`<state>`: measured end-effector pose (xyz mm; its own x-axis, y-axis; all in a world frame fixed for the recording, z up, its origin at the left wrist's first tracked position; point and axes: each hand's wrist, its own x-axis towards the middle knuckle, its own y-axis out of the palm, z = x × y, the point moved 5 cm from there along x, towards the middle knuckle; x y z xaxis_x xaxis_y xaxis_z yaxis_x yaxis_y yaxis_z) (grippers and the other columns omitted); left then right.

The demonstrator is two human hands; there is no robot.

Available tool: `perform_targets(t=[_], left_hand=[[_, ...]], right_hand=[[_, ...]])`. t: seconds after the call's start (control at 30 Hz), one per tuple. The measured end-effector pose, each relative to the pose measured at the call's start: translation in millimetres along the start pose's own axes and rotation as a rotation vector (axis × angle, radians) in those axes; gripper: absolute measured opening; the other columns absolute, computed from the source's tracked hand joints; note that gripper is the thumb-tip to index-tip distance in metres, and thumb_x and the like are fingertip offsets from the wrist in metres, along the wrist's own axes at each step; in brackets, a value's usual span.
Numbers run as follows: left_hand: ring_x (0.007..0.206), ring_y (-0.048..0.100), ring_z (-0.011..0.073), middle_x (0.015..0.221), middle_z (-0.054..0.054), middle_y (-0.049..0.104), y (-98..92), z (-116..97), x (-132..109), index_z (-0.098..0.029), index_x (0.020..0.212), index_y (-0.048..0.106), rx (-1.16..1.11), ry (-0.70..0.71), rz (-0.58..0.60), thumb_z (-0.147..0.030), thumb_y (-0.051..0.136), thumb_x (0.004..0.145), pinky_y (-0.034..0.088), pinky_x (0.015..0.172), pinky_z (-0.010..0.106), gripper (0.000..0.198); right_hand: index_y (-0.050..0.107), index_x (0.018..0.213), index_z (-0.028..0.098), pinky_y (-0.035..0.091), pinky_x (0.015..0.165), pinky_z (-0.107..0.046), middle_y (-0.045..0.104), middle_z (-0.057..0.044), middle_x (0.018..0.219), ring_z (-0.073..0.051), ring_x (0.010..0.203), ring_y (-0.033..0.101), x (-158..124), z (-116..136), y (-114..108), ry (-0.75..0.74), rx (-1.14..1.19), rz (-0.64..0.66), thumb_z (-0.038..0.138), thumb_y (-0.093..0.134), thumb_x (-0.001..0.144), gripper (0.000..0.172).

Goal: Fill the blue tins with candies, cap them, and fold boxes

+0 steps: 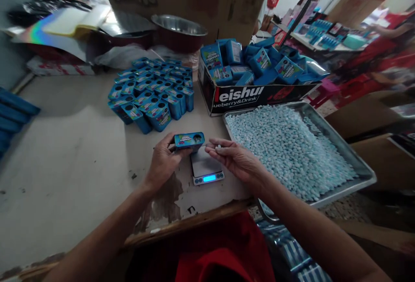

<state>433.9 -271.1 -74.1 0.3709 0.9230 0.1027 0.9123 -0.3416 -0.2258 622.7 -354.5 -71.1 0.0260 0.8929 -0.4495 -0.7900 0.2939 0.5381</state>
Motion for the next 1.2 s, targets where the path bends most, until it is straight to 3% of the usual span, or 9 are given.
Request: perform_targets(t=[0.13, 0.27, 0.43, 0.67, 0.77, 0.87, 1.0, 1.1, 1.2], left_hand=[[0.101, 0.068, 0.0239, 0.11, 0.006, 0.073, -3.7, -2, -5, -0.018, 0.113, 0.068, -0.018, -0.043, -0.032, -0.039, 0.082, 0.075, 0.054, 0.092, 0.036, 0.045], [0.101, 0.068, 0.0241, 0.107, 0.004, 0.075, -2.7, -10, -9, -0.019, 0.11, 0.071, 0.003, -0.057, 0.007, -0.034, 0.083, 0.074, 0.053, 0.094, 0.036, 0.041], [0.101, 0.068, 0.0232, 0.107, 0.002, 0.075, -1.2, -17, -12, -0.021, 0.11, 0.072, -0.037, -0.051, 0.045, -0.029, 0.082, 0.073, 0.052, 0.095, 0.035, 0.04], [0.097, 0.068, 0.0221, 0.1, 0.004, 0.075, -5.6, -3, -12, -0.018, 0.102, 0.07, -0.209, -0.159, 0.059, -0.028, 0.084, 0.071, 0.055, 0.09, 0.035, 0.035], [0.097, 0.068, 0.021, 0.101, 0.004, 0.073, 0.6, 4, -2, -0.018, 0.102, 0.068, -0.288, -0.134, 0.05, -0.025, 0.086, 0.069, 0.054, 0.093, 0.035, 0.038], [0.098, 0.068, 0.0213, 0.102, 0.003, 0.073, 1.5, 4, 4, -0.018, 0.106, 0.065, -0.408, -0.158, 0.057, -0.024, 0.087, 0.066, 0.054, 0.095, 0.036, 0.046], [0.09, 0.068, 0.0204, 0.094, 0.002, 0.071, -41.0, -4, -8, -0.019, 0.112, 0.061, -0.374, -0.216, 0.019, -0.028, 0.088, 0.064, 0.055, 0.086, 0.032, 0.055], [0.081, 0.066, 0.0183, 0.087, 0.0, 0.069, -104.1, -8, -32, -0.019, 0.109, 0.061, -0.171, -0.206, -0.087, -0.032, 0.087, 0.067, 0.054, 0.076, 0.028, 0.051], [0.08, 0.066, 0.0189, 0.088, -0.001, 0.07, -176.3, -2, -65, -0.02, 0.109, 0.063, 0.081, -0.207, -0.266, -0.038, 0.085, 0.069, 0.054, 0.074, 0.027, 0.049]], right_hand=[[0.074, 0.118, 0.021, 0.062, 0.095, -0.039, 0.077, -0.008, 0.111, -0.02, 0.096, 0.076, -7, 35, 19, -0.413, -0.417, 0.034, 0.027, 0.071, 0.091, 0.028], [0.076, 0.12, 0.031, 0.049, 0.113, -0.05, 0.073, -0.002, 0.128, -0.026, 0.121, 0.067, -10, 48, 48, -0.711, -0.992, 0.154, 0.018, 0.06, 0.094, 0.034], [0.071, 0.133, 0.029, 0.037, 0.123, -0.052, 0.066, -0.002, 0.141, -0.028, 0.137, 0.057, -5, 38, 54, -0.738, -1.219, 0.226, 0.001, 0.054, 0.083, 0.06], [0.081, 0.1, 0.025, 0.058, 0.1, -0.048, 0.08, -0.006, 0.106, -0.026, 0.103, 0.075, -5, 63, 22, -0.492, -0.781, 0.049, 0.03, 0.074, 0.086, 0.017], [0.08, 0.1, 0.023, 0.06, 0.092, -0.044, 0.08, -0.008, 0.103, -0.026, 0.097, 0.076, -5, 77, 7, -0.416, -0.667, 0.024, 0.041, 0.08, 0.082, 0.026], [0.078, 0.112, 0.025, 0.058, 0.092, -0.049, 0.079, -0.009, 0.107, -0.03, 0.1, 0.075, -14, 106, -23, -0.553, -0.926, -0.209, 0.049, 0.074, 0.086, 0.036], [0.08, 0.105, 0.019, 0.049, 0.094, -0.062, 0.075, -0.017, 0.113, -0.045, 0.11, 0.066, -14, 133, -47, -0.672, -1.725, -0.609, 0.055, 0.077, 0.079, 0.044], [0.077, 0.114, 0.017, 0.051, 0.093, -0.049, 0.073, -0.015, 0.115, -0.035, 0.107, 0.066, 19, 106, 6, -0.778, -1.898, -0.307, 0.045, 0.065, 0.091, 0.038], [0.073, 0.121, 0.021, 0.048, 0.093, -0.037, 0.071, -0.011, 0.112, -0.025, 0.105, 0.062, 63, 57, 110, -0.953, -1.938, 0.148, 0.017, 0.046, 0.097, 0.037]])
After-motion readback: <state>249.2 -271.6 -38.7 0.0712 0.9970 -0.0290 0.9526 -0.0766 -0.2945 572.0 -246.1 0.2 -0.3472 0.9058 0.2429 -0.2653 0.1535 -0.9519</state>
